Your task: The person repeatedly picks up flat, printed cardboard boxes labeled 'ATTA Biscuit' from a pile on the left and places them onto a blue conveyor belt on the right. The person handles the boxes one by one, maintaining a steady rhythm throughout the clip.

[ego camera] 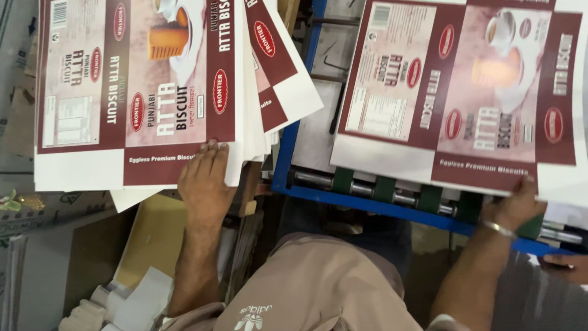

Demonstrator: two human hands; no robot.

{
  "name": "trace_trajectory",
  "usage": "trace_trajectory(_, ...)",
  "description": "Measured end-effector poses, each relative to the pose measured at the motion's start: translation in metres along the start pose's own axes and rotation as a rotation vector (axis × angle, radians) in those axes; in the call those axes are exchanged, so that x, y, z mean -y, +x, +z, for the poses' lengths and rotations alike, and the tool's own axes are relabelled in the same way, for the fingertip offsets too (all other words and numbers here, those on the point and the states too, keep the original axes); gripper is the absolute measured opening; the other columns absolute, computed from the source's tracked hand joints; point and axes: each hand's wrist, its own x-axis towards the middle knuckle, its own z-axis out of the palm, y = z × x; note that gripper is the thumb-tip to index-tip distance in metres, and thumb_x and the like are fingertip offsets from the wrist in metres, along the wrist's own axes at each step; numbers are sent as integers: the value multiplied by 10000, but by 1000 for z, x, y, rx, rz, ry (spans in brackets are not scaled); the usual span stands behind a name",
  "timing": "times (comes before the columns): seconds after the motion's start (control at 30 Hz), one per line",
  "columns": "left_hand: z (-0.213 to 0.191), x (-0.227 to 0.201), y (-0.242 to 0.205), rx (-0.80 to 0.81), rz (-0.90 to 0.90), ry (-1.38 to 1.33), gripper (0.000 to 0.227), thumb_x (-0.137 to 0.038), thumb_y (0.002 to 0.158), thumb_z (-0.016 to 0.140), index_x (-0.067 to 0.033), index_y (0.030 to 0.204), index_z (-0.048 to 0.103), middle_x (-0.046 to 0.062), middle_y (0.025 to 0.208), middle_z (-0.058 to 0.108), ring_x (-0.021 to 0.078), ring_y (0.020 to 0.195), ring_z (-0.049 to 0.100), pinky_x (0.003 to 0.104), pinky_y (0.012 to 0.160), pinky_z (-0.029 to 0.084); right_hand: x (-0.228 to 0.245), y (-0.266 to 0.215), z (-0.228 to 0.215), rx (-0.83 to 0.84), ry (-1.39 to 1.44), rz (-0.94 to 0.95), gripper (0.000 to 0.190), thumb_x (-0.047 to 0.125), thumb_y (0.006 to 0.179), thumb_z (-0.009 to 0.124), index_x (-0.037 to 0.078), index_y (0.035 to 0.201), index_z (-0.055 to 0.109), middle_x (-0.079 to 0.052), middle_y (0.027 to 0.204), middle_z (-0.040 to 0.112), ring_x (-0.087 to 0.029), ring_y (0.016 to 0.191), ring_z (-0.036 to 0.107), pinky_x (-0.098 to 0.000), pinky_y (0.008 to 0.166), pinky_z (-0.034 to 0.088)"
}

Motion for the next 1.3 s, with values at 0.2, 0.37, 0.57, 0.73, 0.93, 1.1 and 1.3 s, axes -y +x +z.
trace_trajectory(0.2, 2, 3, -5, -8, 0, -8, 514, -116, 793, 789, -30, 1288, 676, 160, 1304, 698, 323, 1224, 650, 465, 1026, 506, -29, -14, 7, -113, 12, 255, 184, 120, 1097, 592, -18, 1217, 574, -144, 1079, 678, -266, 909, 714, -418, 764, 672)
trace_trajectory(0.37, 2, -5, -4, -17, -39, -60, 536, -88, 760, 815, -45, 1277, 679, 151, 1313, 686, 327, 1247, 624, 476, 1036, 482, -14, -88, -3, -27, -59, 284, 207, 146, 1106, 570, 12, 1261, 534, -162, 1091, 688, -273, 918, 741, -373, 761, 680)
trace_trajectory(0.57, -4, 37, -12, 108, 145, -188, 727, -93, 648, 845, 5, 1341, 650, 219, 1386, 613, 383, 1247, 562, 518, 1020, 449, -16, -164, -36, 190, -124, 233, 234, 69, 1170, 568, -11, 1389, 555, -174, 1210, 694, -264, 1046, 736, -320, 825, 650)
trace_trajectory(0.73, -10, 69, -48, -150, -133, -354, 481, 47, 960, 738, -121, 1407, 681, 75, 1427, 681, 258, 1373, 625, 417, 1198, 501, -19, -169, -60, 277, -146, 205, 231, 47, 1222, 566, -24, 1442, 561, -180, 1264, 693, -259, 1087, 722, -336, 919, 647)
trace_trajectory(0.93, 17, 75, -46, -251, -80, -323, 376, 8, 911, 741, -123, 1263, 724, 96, 1220, 744, 252, 1039, 686, 396, 933, 564, 10, -181, 6, 363, -210, 371, 249, 126, 1135, 563, 14, 1355, 591, -178, 1214, 700, -273, 1048, 730, -382, 887, 646)
trace_trajectory(1.1, 9, 44, -30, -439, 23, -311, 286, 11, 934, 737, -78, 1205, 720, 61, 1193, 727, 240, 1069, 700, 406, 906, 548, 54, -236, 105, 796, -157, 400, 328, 123, 1132, 569, -31, 1421, 562, -222, 1322, 666, -322, 1161, 688, -424, 1001, 601)
trace_trajectory(1.3, 3, -134, -48, -62, 361, -158, 507, -203, 843, 684, -15, 1312, 636, 169, 1384, 606, 302, 1346, 544, 617, 1180, 340, 77, -281, 181, 963, 256, 592, 401, 146, 1080, 570, 47, 1459, 484, -119, 1465, 593, -283, 1329, 610, -504, 1124, 556)
